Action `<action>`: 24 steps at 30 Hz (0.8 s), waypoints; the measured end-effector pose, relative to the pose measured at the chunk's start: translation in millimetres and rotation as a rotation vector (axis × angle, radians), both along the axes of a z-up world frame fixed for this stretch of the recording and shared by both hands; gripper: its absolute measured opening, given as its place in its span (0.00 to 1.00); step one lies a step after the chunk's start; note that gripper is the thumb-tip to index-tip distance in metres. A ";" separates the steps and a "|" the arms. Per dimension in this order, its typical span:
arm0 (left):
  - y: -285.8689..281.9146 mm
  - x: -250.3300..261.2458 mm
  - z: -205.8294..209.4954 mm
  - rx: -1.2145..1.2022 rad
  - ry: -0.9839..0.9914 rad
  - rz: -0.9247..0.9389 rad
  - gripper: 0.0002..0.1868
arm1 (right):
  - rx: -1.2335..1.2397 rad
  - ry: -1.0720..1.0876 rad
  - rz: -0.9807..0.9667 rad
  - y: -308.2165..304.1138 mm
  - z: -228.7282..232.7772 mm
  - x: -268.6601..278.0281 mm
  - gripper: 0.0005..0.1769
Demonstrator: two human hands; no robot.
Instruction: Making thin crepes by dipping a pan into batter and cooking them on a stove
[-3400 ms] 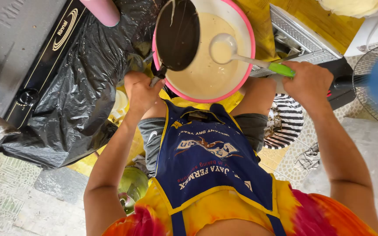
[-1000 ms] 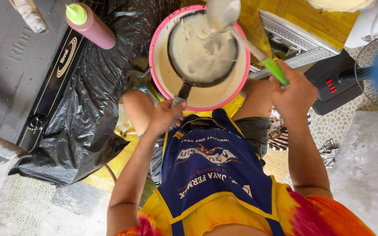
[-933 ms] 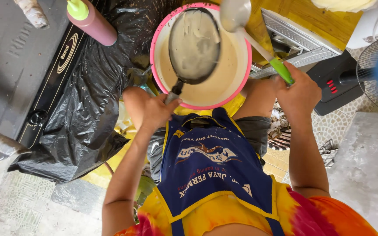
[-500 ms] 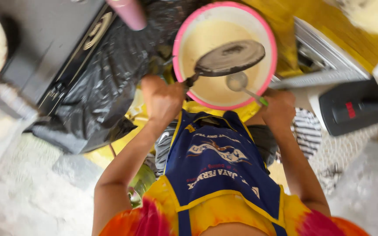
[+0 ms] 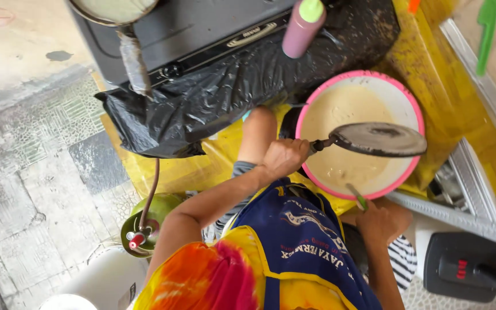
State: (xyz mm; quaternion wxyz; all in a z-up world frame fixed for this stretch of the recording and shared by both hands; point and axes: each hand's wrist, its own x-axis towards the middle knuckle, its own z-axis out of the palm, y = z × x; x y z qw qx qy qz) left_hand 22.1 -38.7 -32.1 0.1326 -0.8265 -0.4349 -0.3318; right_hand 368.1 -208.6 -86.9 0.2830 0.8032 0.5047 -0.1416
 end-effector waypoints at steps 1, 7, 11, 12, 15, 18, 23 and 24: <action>-1.4 -0.2 -1.3 0.001 0.000 0.022 0.06 | 0.001 0.000 0.022 14.8 37.6 -25.6 0.29; -10.6 0.1 -9.0 -0.514 -0.249 -0.125 0.14 | 0.637 1.075 0.105 159.7 220.7 -207.5 0.23; -14.2 4.5 -20.3 -0.755 -0.344 -0.137 0.15 | 0.409 1.917 -0.332 302.0 163.3 -288.3 0.39; -15.7 3.2 -17.0 -0.848 -0.372 -0.155 0.14 | 0.398 2.103 -0.428 341.9 142.3 -305.8 0.48; -20.0 -2.1 -17.1 -1.203 -0.434 -0.061 0.22 | 0.644 2.004 -0.428 430.8 113.3 -351.5 0.63; -9.1 -5.3 14.5 -1.610 -0.533 -0.025 0.24 | 0.484 2.034 -0.890 473.3 156.0 -373.7 0.50; 59.6 -26.6 87.8 -1.705 -0.910 -0.152 0.22 | 0.154 2.289 -1.111 529.8 200.0 -326.4 0.11; 80.6 -32.4 104.5 -1.646 -0.949 -0.174 0.22 | 0.052 2.442 -1.155 538.5 208.6 -312.0 0.05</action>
